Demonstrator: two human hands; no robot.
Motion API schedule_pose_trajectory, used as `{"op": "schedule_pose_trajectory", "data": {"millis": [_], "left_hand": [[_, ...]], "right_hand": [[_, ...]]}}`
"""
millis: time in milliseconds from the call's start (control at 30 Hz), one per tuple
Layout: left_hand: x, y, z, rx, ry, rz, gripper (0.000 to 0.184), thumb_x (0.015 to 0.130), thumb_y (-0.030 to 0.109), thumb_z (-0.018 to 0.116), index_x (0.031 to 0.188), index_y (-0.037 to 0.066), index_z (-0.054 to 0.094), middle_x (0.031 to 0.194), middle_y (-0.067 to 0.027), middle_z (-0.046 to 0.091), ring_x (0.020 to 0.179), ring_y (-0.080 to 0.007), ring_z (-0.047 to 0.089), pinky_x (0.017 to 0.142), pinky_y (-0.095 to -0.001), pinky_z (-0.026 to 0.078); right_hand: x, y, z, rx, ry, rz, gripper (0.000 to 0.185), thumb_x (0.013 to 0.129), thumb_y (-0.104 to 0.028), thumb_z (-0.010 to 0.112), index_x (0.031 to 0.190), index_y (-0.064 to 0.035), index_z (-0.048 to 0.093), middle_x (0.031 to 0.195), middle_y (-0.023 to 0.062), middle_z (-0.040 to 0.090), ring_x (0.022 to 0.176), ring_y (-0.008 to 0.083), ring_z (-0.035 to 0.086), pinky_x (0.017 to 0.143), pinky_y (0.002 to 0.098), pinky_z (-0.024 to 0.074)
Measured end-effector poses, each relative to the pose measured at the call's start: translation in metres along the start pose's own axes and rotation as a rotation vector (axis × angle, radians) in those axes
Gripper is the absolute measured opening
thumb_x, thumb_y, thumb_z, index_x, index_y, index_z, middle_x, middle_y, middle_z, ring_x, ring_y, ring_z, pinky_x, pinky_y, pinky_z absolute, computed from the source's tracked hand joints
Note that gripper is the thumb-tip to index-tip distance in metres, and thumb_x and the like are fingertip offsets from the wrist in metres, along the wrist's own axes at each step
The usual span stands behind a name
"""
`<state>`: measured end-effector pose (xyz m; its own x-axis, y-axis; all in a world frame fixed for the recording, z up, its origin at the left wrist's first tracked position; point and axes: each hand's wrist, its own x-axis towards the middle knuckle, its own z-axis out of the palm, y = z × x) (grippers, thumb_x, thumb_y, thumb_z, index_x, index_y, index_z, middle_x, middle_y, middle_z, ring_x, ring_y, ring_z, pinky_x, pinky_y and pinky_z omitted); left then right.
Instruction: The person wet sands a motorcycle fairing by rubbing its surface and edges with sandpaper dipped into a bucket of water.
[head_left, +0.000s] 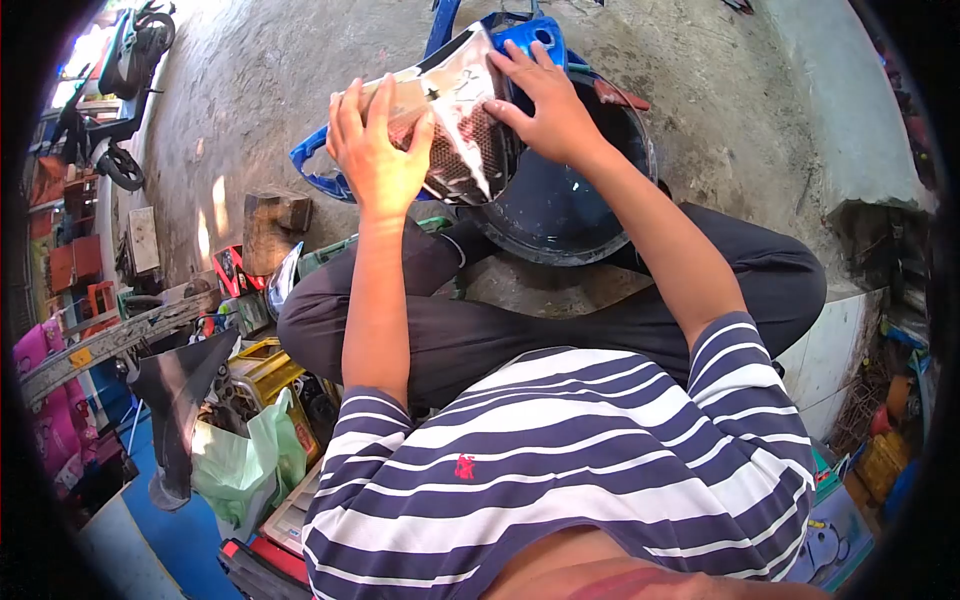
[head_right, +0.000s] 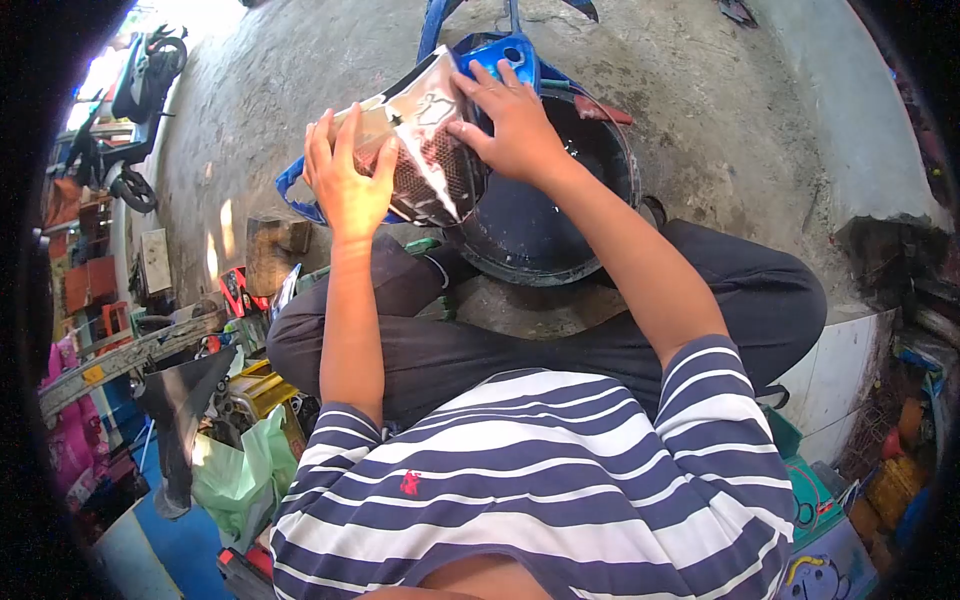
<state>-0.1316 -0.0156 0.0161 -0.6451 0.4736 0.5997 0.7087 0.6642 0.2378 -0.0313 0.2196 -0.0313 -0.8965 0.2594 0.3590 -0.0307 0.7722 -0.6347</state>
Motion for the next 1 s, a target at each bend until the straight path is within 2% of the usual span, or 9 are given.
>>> {"op": "schedule_pose_trajectory", "data": {"millis": [167,267,367,467,567,600,733,833,1000], "left_hand": [[-0.003,0.008,-0.002,0.044,-0.007,-0.020,0.065,0.086,0.041,0.087,0.146,0.021,0.071,0.160,-0.0163,0.053,0.153,-0.0449,0.042,0.123,-0.0615,0.032],[-0.008,0.019,-0.001,0.078,0.013,-0.008,0.061,0.089,0.040,0.084,0.145,0.021,0.072,0.161,-0.0140,0.054,0.156,-0.0439,0.040,0.125,-0.0618,0.029],[-0.020,0.029,0.011,0.123,-0.007,0.018,0.058,0.091,0.041,0.081,0.145,0.021,0.073,0.163,-0.0107,0.055,0.159,-0.0423,0.037,0.128,-0.0636,0.024],[-0.020,0.033,0.009,0.140,-0.018,0.032,0.058,0.091,0.043,0.078,0.145,0.021,0.073,0.163,-0.0078,0.056,0.160,-0.0414,0.036,0.128,-0.0658,0.020],[-0.019,0.039,0.004,0.107,-0.039,0.008,0.069,0.088,0.048,0.080,0.151,0.022,0.067,0.165,-0.0095,0.052,0.160,-0.0425,0.034,0.127,-0.0677,0.020],[-0.019,0.038,0.003,0.097,-0.045,0.000,0.071,0.088,0.049,0.080,0.152,0.022,0.066,0.166,-0.0097,0.052,0.161,-0.0427,0.034,0.127,-0.0677,0.021],[-0.017,0.031,0.008,0.104,-0.055,0.008,0.074,0.086,0.051,0.081,0.151,0.020,0.066,0.166,-0.0109,0.050,0.160,-0.0447,0.032,0.125,-0.0712,0.022],[-0.019,0.040,0.008,0.130,-0.054,0.014,0.075,0.087,0.051,0.082,0.153,0.021,0.065,0.168,-0.0110,0.049,0.161,-0.0435,0.033,0.126,-0.0678,0.021],[-0.025,0.050,0.013,0.164,-0.005,0.059,0.070,0.086,0.053,0.082,0.148,0.022,0.070,0.167,-0.0103,0.051,0.160,-0.0422,0.034,0.127,-0.0655,0.021]], "right_hand": [[-0.007,0.005,0.006,0.016,0.037,-0.011,0.072,0.101,-0.055,0.071,0.162,-0.0215,0.054,0.173,0.0140,0.045,0.163,0.0446,0.031,0.133,0.0562,0.0244],[-0.013,0.003,-0.002,0.026,0.026,0.001,0.069,0.100,-0.046,0.076,0.162,-0.0201,0.056,0.174,0.0112,0.044,0.165,0.0401,0.028,0.134,0.0521,0.0250],[-0.017,0.012,-0.004,0.054,0.014,-0.018,0.073,0.101,-0.053,0.071,0.164,-0.0223,0.052,0.174,0.0138,0.043,0.163,0.0434,0.030,0.132,0.0553,0.0266],[-0.021,0.014,-0.008,0.087,0.041,-0.023,0.065,0.100,-0.047,0.074,0.158,-0.0206,0.060,0.170,0.0144,0.049,0.162,0.0412,0.036,0.131,0.0516,0.0309],[-0.020,0.042,-0.021,0.142,0.043,-0.106,0.051,0.099,-0.041,0.077,0.142,-0.0138,0.073,0.156,0.0144,0.064,0.151,0.0370,0.052,0.125,0.0469,0.0406],[-0.017,0.045,-0.035,0.121,0.121,-0.073,0.038,0.099,-0.035,0.078,0.124,-0.0067,0.080,0.134,0.0130,0.077,0.128,0.0338,0.070,0.111,0.0435,0.0528],[-0.027,0.119,-0.069,0.195,0.292,0.519,0.038,0.099,-0.036,0.076,0.120,-0.0038,0.080,0.109,0.0135,0.082,0.099,0.0272,0.078,0.091,0.0401,0.0590],[-0.051,0.196,-0.070,0.156,0.370,0.801,0.042,0.098,-0.041,0.077,0.119,-0.0045,0.080,0.107,0.0129,0.082,0.101,0.0250,0.077,0.092,0.0387,0.0583],[-0.069,0.222,-0.050,0.318,0.197,1.130,0.047,0.098,-0.043,0.080,0.111,0.0015,0.080,0.105,0.0129,0.082,0.097,0.0224,0.075,0.088,0.0369,0.0574]]}}
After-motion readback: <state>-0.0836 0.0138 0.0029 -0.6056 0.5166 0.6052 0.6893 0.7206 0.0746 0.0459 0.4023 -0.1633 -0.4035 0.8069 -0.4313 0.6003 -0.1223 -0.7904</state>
